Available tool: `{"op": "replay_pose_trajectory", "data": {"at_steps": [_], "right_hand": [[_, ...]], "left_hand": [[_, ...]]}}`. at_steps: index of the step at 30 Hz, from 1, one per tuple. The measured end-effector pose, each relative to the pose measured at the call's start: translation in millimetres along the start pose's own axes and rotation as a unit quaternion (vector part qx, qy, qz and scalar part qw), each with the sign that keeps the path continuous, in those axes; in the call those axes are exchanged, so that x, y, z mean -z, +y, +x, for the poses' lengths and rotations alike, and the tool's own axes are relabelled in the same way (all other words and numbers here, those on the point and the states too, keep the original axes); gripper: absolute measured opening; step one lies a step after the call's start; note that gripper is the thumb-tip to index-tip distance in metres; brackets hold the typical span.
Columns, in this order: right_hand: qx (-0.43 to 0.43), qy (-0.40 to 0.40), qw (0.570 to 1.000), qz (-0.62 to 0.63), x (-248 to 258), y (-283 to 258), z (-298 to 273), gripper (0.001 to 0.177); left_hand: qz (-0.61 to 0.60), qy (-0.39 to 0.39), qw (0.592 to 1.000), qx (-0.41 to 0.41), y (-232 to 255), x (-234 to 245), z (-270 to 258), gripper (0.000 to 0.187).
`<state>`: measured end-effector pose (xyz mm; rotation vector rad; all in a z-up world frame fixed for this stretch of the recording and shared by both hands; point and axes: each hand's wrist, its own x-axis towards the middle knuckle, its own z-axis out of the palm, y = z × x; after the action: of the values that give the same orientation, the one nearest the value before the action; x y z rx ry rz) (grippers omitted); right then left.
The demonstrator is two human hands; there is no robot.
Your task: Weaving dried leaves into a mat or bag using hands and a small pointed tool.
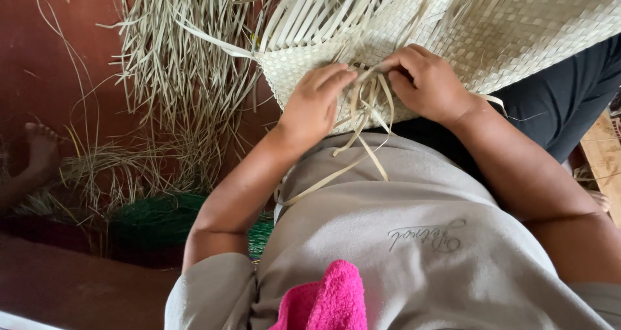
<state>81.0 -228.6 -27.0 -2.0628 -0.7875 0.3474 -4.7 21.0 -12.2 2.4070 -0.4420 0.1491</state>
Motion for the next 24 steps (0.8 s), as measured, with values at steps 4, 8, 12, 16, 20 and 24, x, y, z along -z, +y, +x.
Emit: {"op": "replay_pose_trajectory", "data": {"at_steps": [4,8,12,16,20,24], "right_hand": [[0.014,0.026,1.0,-0.01,-5,-1,0,0.018],[0.018,0.036,0.997,-0.072,-13,5,2,0.023],[0.004,0.031,0.994,-0.107,-15,2,-4,0.024],[0.033,0.037,0.991,-0.125,-19,9,-5,0.022],[0.036,0.043,0.99,-0.129,-19,9,-4,0.016],[0.034,0.044,0.991,-0.124,-18,8,-4,0.017]], "left_hand": [[0.042,0.011,0.997,0.056,6,6,18,0.026],[0.148,-0.016,0.983,0.104,-3,-15,22,0.026],[0.165,-0.065,0.974,0.141,-14,-28,16,0.028],[0.213,-0.008,0.97,0.113,-15,-29,14,0.024],[0.213,0.029,0.971,0.104,-8,-21,16,0.017],[0.21,0.046,0.971,0.1,-5,-18,18,0.016]]}}
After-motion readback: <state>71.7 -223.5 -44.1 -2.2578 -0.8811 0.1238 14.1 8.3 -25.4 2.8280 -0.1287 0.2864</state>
